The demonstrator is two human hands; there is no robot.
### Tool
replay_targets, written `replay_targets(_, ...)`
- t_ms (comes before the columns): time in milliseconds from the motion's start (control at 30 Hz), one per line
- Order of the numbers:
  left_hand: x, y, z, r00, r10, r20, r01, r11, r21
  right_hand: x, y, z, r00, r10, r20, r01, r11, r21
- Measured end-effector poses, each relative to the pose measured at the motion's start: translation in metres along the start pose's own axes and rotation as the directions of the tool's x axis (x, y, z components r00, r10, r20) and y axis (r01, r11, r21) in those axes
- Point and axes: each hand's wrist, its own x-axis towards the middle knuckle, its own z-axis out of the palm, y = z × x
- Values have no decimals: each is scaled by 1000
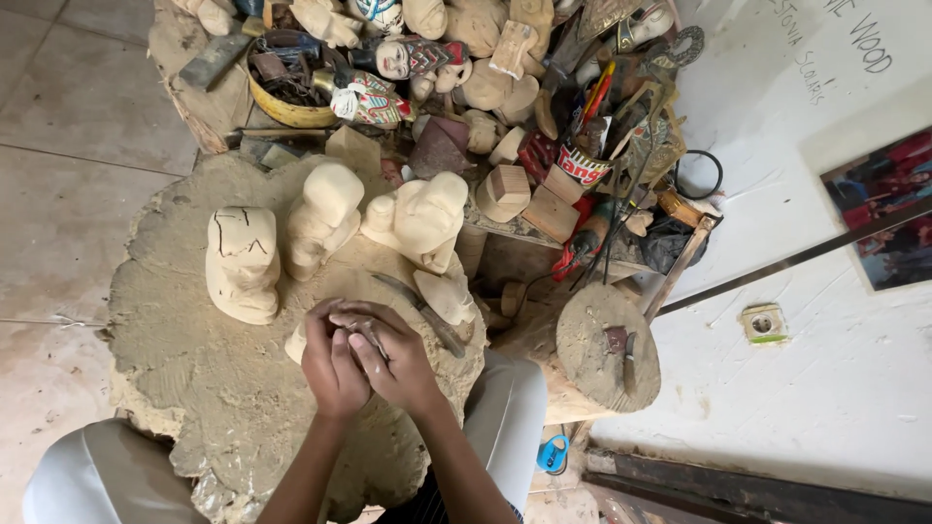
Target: Sanding and cleaning wooden figurines using sandpaper and a small tool
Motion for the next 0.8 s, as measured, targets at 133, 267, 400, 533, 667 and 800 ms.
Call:
replay_targets(133, -2, -9, 2, 999, 38, -22, -39, 998, -48, 4, 0, 1, 994, 93, 57, -94, 995, 25)
replay_targets(267, 4, -9, 5, 998, 58, -4, -58, 998, -38, 20, -13, 1, 893, 442, 89, -441, 897, -33)
replay_targets(400, 7, 7, 4, 997, 64, 32, -63, 998, -15, 10, 7, 7, 800, 590, 111, -579, 807, -121)
replay_targets(533, 5, -1, 4, 997, 73, 27, -73, 997, -2, -4, -2, 12, 917, 393, 61, -389, 918, -75)
replay_targets(667, 10, 12, 4, 998, 56, 7, -56, 998, 6, -20, 23, 18, 1000, -18, -24, 13, 979, -202)
replay_targets(800, 8, 13, 3, 999, 30, 17, -30, 1000, 7, -4, -4, 17, 976, 205, -69, -212, 967, -139)
